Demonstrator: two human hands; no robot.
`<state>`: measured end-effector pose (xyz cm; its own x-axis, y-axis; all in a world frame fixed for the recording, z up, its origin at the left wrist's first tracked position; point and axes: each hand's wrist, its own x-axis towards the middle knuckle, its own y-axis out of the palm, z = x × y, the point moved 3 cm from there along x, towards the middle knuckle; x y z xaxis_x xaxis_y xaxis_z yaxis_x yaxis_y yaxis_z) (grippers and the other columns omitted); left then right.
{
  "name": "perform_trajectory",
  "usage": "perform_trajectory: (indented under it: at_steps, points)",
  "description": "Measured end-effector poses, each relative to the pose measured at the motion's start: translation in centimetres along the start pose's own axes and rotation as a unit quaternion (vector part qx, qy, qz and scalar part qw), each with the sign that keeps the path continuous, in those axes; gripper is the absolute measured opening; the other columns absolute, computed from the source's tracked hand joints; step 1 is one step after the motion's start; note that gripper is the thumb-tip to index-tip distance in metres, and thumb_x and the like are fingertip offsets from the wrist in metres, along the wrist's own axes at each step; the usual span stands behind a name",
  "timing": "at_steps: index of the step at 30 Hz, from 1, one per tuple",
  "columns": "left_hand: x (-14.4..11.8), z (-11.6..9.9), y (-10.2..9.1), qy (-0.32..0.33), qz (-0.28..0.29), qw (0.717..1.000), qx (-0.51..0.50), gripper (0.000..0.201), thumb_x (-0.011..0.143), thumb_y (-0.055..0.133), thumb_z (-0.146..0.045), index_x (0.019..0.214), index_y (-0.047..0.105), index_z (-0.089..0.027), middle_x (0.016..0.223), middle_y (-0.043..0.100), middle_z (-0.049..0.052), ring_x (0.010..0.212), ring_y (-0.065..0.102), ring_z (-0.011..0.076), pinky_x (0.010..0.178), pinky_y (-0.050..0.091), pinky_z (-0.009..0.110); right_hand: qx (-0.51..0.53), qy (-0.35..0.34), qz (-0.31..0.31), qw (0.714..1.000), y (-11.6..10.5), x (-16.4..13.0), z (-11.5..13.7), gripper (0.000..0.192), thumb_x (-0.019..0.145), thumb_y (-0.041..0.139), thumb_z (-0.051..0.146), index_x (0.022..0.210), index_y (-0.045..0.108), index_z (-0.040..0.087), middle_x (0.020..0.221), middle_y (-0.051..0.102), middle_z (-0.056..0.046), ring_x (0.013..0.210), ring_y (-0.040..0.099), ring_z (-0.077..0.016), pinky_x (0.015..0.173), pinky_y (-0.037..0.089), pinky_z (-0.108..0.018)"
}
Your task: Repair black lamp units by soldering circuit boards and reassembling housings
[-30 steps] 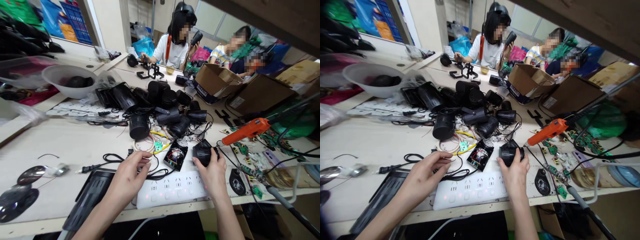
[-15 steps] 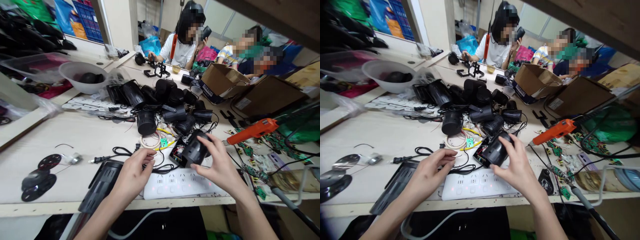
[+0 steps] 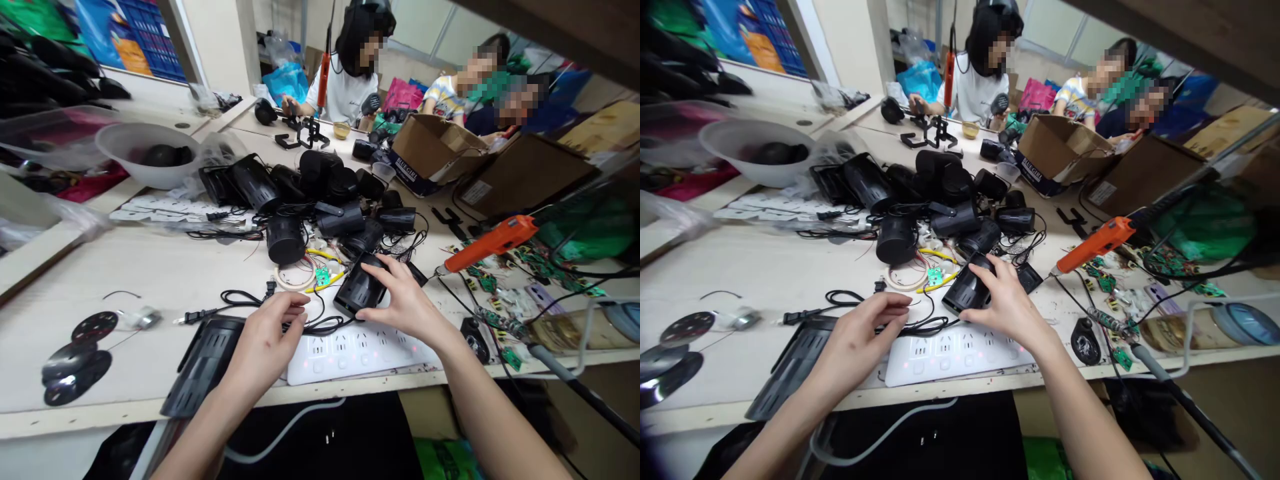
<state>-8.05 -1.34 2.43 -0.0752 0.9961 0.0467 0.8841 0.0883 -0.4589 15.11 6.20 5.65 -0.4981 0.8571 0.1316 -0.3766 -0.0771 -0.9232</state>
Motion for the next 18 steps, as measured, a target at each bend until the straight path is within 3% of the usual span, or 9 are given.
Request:
perform_trajectory:
  at_steps: [18]
  points:
    - [0.49,0.62,0.64,-0.016,0.015,1.0,0.007,0.024,0.083,0.057,-0.038,0.099,0.063,-0.021,0.1,0.07,0.006,0.086,0.071,0.0208,0.084,0.058,0.037,0.012,-0.007,0.023,1.0,0.47,0.64,0.02,0.086,0.059,0.09,0.044,0.135,0.055,0.021,0.143,0.039,-0.017,0.135,0.035,-0.0386,0.108,0.038,-0.055]
